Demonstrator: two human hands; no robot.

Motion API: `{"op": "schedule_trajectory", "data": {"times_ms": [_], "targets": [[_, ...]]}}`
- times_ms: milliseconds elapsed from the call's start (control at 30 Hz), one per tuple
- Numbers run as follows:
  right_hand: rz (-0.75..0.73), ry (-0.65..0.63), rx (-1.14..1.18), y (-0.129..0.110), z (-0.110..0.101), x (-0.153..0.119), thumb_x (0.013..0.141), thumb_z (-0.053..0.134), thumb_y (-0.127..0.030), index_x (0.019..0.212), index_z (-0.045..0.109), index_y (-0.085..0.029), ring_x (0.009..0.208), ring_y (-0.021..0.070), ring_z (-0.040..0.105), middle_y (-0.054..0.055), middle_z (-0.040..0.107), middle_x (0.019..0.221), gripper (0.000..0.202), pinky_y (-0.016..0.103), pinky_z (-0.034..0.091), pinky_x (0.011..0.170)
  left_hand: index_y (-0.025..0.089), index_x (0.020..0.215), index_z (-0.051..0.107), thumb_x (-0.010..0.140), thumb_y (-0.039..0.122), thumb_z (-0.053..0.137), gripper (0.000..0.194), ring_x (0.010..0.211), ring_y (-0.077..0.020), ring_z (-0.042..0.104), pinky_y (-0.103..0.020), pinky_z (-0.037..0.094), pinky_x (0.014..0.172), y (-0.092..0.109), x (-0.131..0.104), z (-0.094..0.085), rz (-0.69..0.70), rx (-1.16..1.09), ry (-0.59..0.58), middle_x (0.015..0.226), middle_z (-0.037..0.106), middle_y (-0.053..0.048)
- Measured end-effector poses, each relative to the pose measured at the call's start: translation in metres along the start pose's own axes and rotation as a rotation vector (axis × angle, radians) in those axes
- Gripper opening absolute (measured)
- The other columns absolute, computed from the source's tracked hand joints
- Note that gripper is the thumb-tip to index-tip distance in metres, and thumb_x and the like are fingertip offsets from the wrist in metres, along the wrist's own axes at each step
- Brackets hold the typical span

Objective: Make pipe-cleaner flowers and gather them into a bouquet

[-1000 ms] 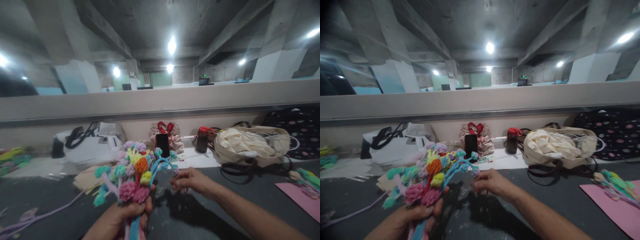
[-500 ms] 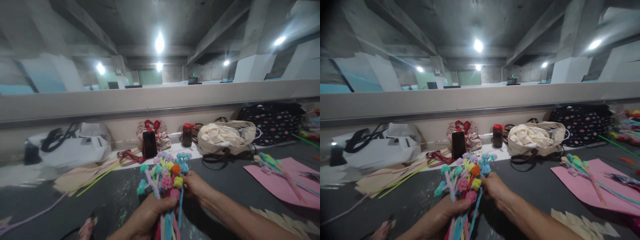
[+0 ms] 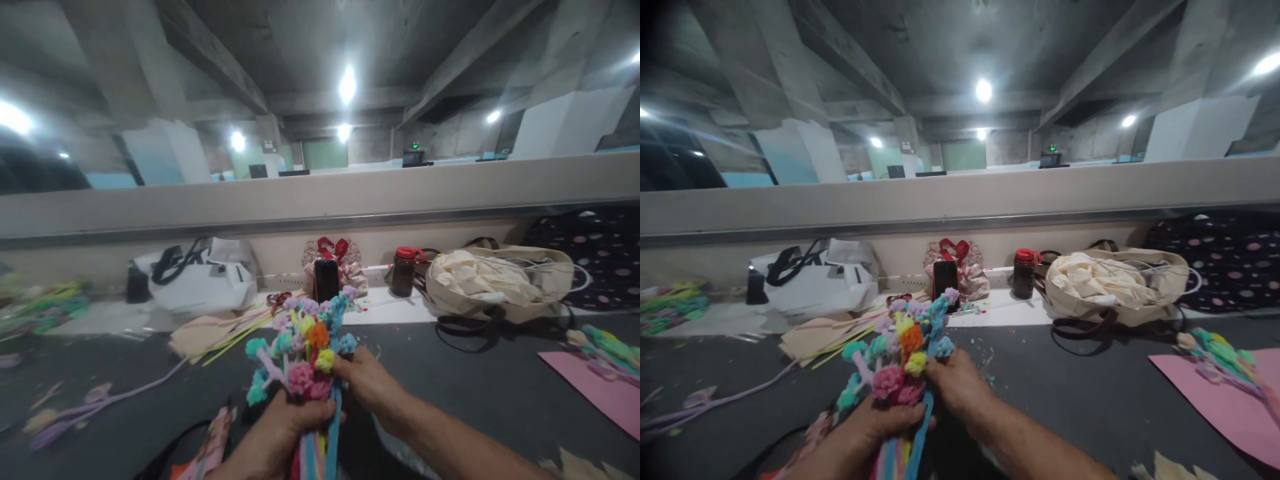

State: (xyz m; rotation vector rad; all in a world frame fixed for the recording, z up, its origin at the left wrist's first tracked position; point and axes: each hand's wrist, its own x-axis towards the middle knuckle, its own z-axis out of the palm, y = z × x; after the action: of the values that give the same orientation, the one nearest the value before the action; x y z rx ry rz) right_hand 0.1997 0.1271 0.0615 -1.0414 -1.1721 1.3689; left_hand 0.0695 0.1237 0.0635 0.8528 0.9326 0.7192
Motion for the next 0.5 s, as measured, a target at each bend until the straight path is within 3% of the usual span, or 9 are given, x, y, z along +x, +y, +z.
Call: {"op": "schedule_trajectory", "data": {"times_ms": [67, 200, 367, 500], "targets": [[0.023, -0.056, 0.024, -0.004, 0.01, 0.006, 0.066, 0.057, -0.042, 0.064, 0.059, -0.016, 0.048, 0.0091, 0.043, -0.005, 0.05, 0.049, 0.026, 0.023, 0.035, 0.053, 0.012, 0.081, 0.063, 0.051, 0.012, 0.071, 0.031, 0.06, -0.0185, 0.062, -0.028, 0.048, 0.062, 0.01, -0.002, -0.012, 0.03, -0.003, 0.065, 0.066, 0.068, -0.006], [0.037, -0.045, -0.04, -0.003, 0.019, 0.011, 0.069, 0.055, -0.04, 0.058, 0.056, -0.015, 0.048, 0.0072, 0.04, -0.005, 0.051, 0.051, 0.027, 0.021, 0.032, 0.052, 0.01, 0.066, 0.061, 0.059, 0.016, 0.064, 0.009, 0.043, -0.0098, 0.054, -0.018, 0.04, 0.042, 0.014, 0.0, -0.03, -0.043, 0.114, 0.169, 0.054, 0.064, -0.004], [0.215, -0.1, -0.019, 0.012, 0.025, 0.0, 0.067, 0.057, -0.038, 0.062, 0.059, -0.014, 0.05, 0.0082, 0.045, -0.001, 0.056, 0.057, 0.024, 0.021, 0.03, 0.048, 0.012, 0.059, 0.058, 0.056, 0.011, 0.057, 0.003, 0.035, -0.0073, 0.044, -0.016, 0.033, 0.037, 0.01, 0.0, -0.042, 0.015, 0.209, 0.118, 0.043, 0.056, 0.001], [0.266, -0.192, 0.122, 0.02, 0.039, -0.01, 0.064, 0.059, -0.037, 0.076, 0.062, -0.015, 0.054, 0.0096, 0.049, 0.001, 0.058, 0.064, 0.025, 0.019, 0.034, 0.046, 0.013, 0.061, 0.058, 0.059, 0.018, 0.058, 0.005, 0.037, -0.01, 0.043, -0.019, 0.032, 0.037, 0.026, -0.013, -0.047, 0.04, 0.428, 0.079, 0.041, 0.053, 0.002]]}}
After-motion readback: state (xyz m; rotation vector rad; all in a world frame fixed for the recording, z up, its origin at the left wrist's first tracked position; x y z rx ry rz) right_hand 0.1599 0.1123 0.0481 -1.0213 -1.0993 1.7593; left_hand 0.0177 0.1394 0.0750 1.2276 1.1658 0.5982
